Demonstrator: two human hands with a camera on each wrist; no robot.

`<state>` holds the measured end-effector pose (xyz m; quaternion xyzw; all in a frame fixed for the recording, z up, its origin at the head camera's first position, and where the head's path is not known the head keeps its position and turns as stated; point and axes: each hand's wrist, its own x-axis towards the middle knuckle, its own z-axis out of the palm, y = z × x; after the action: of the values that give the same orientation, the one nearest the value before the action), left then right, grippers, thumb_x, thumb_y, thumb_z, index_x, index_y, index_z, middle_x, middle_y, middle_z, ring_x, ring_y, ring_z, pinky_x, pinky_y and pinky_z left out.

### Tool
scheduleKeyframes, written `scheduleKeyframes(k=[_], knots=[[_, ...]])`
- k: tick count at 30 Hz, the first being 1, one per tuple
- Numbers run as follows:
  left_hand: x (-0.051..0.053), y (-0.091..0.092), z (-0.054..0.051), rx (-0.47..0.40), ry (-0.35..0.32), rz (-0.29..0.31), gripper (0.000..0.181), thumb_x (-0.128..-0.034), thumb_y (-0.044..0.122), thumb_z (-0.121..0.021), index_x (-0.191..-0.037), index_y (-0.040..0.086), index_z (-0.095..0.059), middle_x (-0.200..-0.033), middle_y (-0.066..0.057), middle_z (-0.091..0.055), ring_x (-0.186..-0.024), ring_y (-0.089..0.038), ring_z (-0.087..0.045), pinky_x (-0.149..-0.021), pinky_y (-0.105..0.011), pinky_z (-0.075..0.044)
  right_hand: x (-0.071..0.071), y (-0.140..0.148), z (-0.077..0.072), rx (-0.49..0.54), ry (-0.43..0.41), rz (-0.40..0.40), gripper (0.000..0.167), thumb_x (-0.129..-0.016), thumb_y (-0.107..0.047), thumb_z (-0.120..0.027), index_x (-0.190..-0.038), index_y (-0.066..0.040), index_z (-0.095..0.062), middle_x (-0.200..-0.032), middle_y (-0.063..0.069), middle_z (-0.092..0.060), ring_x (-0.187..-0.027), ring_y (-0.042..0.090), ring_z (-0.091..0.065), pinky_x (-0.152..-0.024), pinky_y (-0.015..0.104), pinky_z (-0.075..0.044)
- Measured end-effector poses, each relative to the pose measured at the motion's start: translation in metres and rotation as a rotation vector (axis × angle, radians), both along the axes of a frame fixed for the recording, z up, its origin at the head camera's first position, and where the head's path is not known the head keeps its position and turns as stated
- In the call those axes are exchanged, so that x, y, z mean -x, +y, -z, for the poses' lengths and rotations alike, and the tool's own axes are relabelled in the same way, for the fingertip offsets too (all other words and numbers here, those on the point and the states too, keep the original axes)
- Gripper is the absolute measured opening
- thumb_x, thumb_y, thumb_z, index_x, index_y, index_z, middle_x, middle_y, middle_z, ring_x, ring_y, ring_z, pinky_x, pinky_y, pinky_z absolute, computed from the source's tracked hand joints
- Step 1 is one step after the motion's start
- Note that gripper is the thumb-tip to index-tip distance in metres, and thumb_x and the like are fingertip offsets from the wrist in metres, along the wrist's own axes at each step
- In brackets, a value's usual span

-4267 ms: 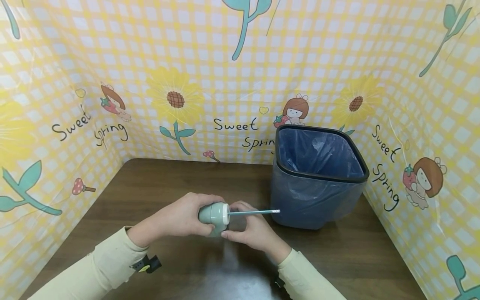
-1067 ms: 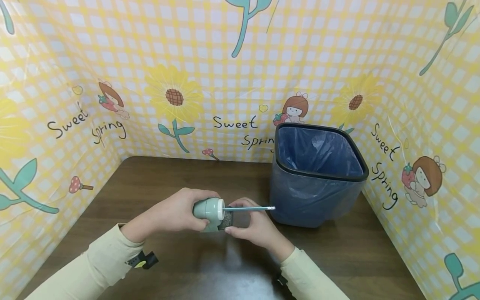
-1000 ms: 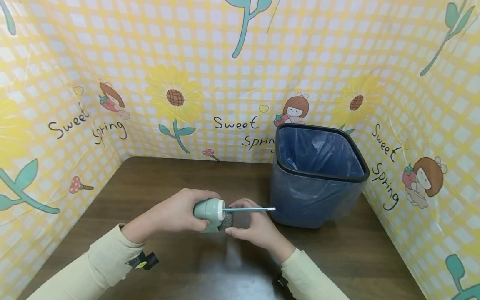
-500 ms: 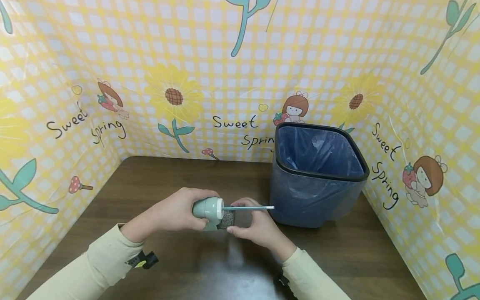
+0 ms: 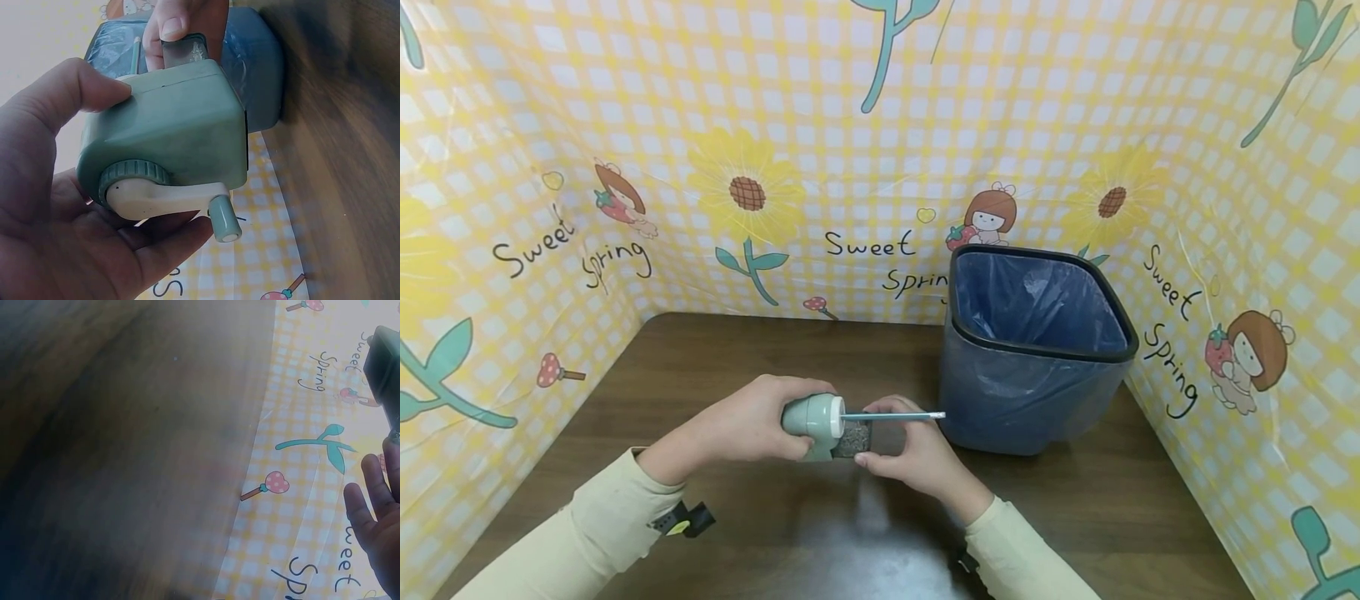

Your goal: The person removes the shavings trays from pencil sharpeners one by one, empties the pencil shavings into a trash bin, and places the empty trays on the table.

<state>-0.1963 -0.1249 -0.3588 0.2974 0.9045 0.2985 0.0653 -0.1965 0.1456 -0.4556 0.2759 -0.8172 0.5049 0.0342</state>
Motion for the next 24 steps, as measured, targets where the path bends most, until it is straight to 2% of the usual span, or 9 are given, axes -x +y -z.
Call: scheduleKeyframes(k=[6, 12, 24], knots=[[-0.0002, -0.0018, -0.0008, -0.011, 0.001, 0.004, 0.058, -0.0719, 0.021, -0.079, -0.128, 0.027, -0.065, -0.099, 0.012, -0.066, -0.082, -0.012, -0.062, -0.067, -0.031, -0.052, 0.0, 0.0019, 0.002, 0.007, 0.012, 0.009, 0.054, -0.078, -0.033, -0.091, -0.124, -0.026, -0.063, -0.123, -0.011, -0.064, -0.119, 0.013, -0.059, -0.107, 0.057, -0.043], [-0.0003, -0.0029, -0.0013, -0.015, -0.017, 0.006, 0.058, -0.0727, 0.021, -0.079, -0.129, 0.028, -0.064, -0.1, 0.013, -0.066, -0.082, -0.011, -0.062, -0.067, -0.03, -0.053, -0.0008, 0.0022, 0.0012, 0.014, 0.008, 0.005, 0.054, -0.078, -0.033, -0.091, -0.123, -0.027, -0.063, -0.122, -0.011, -0.063, -0.118, 0.013, -0.059, -0.107, 0.058, -0.043], [-0.0013, -0.0053, -0.0053, -0.014, -0.009, 0.007, 0.057, -0.0735, 0.021, -0.078, -0.128, 0.028, -0.064, -0.101, 0.013, -0.067, -0.083, -0.012, -0.062, -0.069, -0.032, -0.053, -0.0013, 0.0018, -0.0014, -0.023, 0.053, 0.011, 0.05, -0.079, -0.032, -0.091, -0.121, -0.025, -0.066, -0.121, -0.012, -0.063, -0.117, 0.012, -0.06, -0.107, 0.052, -0.045]])
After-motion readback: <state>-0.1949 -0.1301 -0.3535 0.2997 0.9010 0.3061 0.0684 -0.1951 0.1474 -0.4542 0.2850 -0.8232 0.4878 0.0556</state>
